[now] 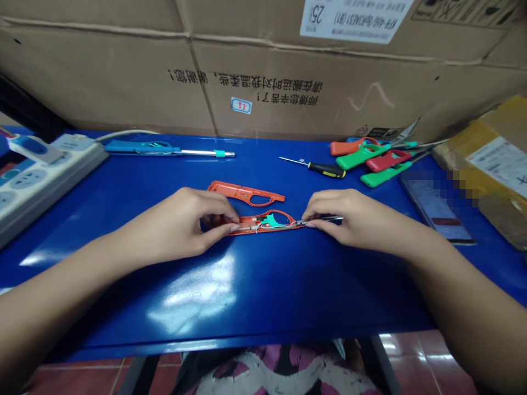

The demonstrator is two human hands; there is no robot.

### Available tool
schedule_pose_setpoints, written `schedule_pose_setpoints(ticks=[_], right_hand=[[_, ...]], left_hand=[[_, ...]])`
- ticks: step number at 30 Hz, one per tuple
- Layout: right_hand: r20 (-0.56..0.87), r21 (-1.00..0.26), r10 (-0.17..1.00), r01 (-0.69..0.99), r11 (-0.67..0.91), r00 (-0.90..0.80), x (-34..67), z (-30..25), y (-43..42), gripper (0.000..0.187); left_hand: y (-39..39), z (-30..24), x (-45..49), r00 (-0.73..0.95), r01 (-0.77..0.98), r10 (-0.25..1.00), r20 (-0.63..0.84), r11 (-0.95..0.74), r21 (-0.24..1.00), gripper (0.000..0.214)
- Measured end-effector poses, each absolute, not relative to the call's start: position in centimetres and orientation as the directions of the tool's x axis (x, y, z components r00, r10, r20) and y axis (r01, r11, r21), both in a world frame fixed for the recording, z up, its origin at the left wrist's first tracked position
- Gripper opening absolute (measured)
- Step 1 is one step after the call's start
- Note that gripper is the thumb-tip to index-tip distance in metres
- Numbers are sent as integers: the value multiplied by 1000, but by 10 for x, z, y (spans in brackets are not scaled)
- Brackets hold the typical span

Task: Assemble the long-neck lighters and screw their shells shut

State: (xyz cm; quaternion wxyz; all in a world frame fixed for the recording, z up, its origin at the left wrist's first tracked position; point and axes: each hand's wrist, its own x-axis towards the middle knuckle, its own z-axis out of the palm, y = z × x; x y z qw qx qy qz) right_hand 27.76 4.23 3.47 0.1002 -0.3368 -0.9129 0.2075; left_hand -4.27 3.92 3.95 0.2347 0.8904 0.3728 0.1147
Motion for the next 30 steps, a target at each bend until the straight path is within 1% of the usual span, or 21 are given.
schedule_pose_setpoints(ticks=[4,7,11,15,17,20,22,25,27,30], right_hand=[[40,-381,627,568,729,-778,279,35,40,22],[22,-299,614,581,757,-789,280,35,37,26],[26,-125,595,588,799,-803,275,35,32,29],[1,82,537,535,841,-844,268,37,25,26],[-8,119,559,554,824,-829,265,39,21,24],[54,51,628,630,775,-777,264,40,18,21],[118,-35,662,663,748,-740,262,38,19,22],[208,-176,686,663,727,-697,257,31,21,24],[246,-266,695,643,719,-676,254,25,22,24],[259,-372,718,620,691,-646,250,17,26,24]], left_hand=[[43,36,-45,719,559,692,64,-630,539,21],[45,35,-45,728,541,681,77,-640,545,19],[46,34,-45,743,519,663,96,-660,543,18],[46,34,-46,758,502,643,111,-683,530,18],[44,35,-47,751,528,652,106,-689,496,19],[39,36,-45,731,594,672,120,-712,374,19],[35,35,-41,718,610,666,202,-742,278,20],[29,30,-34,733,557,594,333,-804,209,27],[25,26,-30,777,507,532,338,-846,167,35],[22,21,-28,847,451,460,268,-887,97,46]])
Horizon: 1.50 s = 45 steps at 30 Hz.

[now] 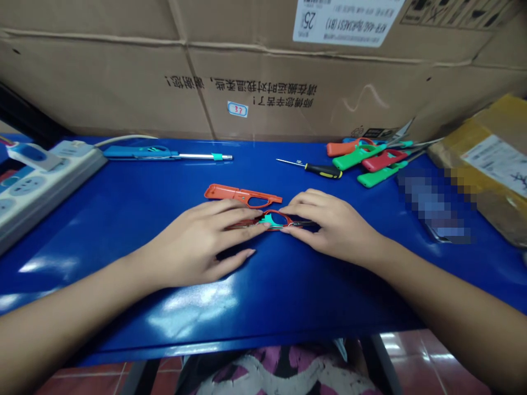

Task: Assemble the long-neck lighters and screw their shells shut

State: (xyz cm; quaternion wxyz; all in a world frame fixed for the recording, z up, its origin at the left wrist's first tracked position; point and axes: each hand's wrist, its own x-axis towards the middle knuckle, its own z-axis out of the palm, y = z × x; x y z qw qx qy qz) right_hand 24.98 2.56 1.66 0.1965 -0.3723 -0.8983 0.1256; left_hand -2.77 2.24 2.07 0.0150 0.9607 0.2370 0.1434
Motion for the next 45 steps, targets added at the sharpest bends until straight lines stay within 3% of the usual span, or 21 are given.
schedule_pose_setpoints(ticks=[6,15,20,25,29,34,41,45], right_hand=[[245,-611,797,550,569,-552,246,8,32,22],[96,-758,856,520,394,-508,248,13,33,27],[54,-765,859,532,363,-510,246,16,33,26],[131,-739,857,527,420,-499,247,13,34,25],[207,-703,868,548,453,-451,255,20,37,17],[55,-702,875,605,376,-481,260,28,41,12],[-79,-691,875,659,296,-477,257,21,39,16],[-127,-668,880,695,266,-459,259,24,40,15]], left_hand=[[23,16,-28,876,446,456,160,-890,92,47],[23,15,-27,873,378,413,260,-909,175,41],[22,16,-26,861,420,455,228,-888,187,42],[21,16,-27,860,429,462,217,-885,182,44],[28,21,-33,797,429,518,311,-848,312,35],[43,29,-42,727,530,647,228,-741,413,22],[53,20,-44,653,544,756,54,-516,662,28],[54,20,-46,672,515,740,39,-504,693,27]])
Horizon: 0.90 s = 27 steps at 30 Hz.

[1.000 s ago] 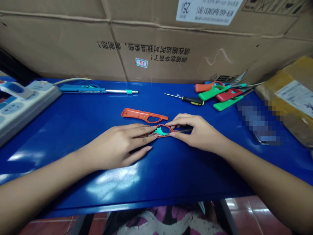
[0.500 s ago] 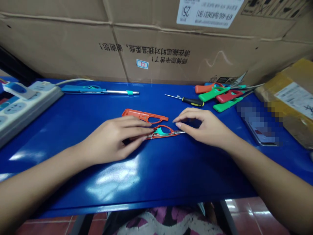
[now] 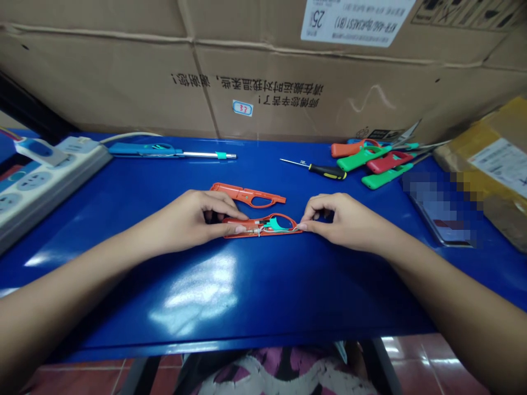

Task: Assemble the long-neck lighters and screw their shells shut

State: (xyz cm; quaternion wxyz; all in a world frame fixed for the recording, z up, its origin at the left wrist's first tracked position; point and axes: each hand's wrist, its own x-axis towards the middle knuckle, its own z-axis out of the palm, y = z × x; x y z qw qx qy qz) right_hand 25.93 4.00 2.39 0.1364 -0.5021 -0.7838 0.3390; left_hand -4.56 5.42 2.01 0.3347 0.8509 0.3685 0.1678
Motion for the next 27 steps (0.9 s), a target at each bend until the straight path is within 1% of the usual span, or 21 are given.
schedule_pose_setpoints(ticks=[4,8,14,19,21,24,27], right_hand=[[-173,-661,874,711,238,-453,263,27,41,13],[-149,-635,875,723,272,-460,264,27,40,14],[-133,-602,870,736,310,-475,264,28,38,14],[-137,-606,864,731,313,-484,264,29,38,14],[-149,-621,860,723,303,-488,265,31,39,15],[-150,-647,854,703,296,-498,266,32,40,16],[-140,-669,849,681,298,-510,267,34,41,17]], left_hand=[[59,24,-50,758,459,652,-17,-515,724,26],[62,24,-52,807,395,590,30,-577,715,28],[61,24,-54,857,337,502,112,-713,614,33],[60,24,-54,871,334,469,146,-784,524,32],[59,25,-54,865,331,471,173,-794,511,32],[59,26,-54,798,372,543,261,-785,496,30],[63,26,-56,708,492,617,344,-780,388,28]])
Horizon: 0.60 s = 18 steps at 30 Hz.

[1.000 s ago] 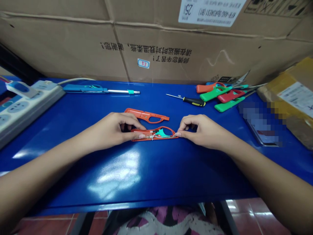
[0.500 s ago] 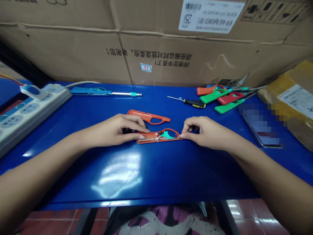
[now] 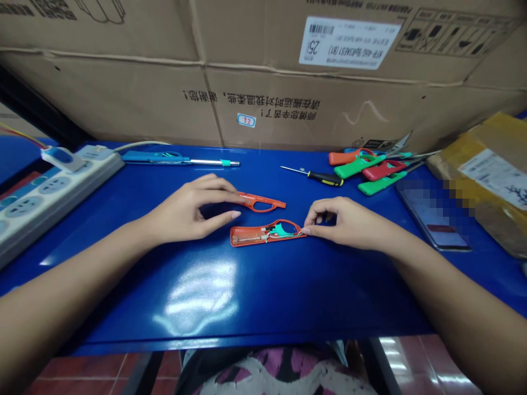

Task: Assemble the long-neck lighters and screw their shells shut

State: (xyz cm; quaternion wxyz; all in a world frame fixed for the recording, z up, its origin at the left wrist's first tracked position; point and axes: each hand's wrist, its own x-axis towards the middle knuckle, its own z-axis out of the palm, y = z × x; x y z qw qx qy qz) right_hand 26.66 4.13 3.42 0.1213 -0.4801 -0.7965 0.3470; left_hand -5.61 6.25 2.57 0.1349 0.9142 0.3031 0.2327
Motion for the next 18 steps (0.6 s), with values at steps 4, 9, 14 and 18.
schedule_pose_setpoints(ticks=[4,9,14,18], right_hand=[[-77,-706,888,653,273,-454,265,35,41,21],[46,-709,921,637,302,-386,262,27,42,20],[168,-701,923,617,358,-345,258,16,41,38],[95,-747,920,583,319,-381,253,17,37,30]], left_hand=[[70,21,-61,650,667,696,305,-715,211,45],[76,15,-62,632,700,754,180,-655,283,40],[62,21,-55,593,639,731,337,-682,355,26],[48,24,-50,697,469,536,477,-843,262,26]])
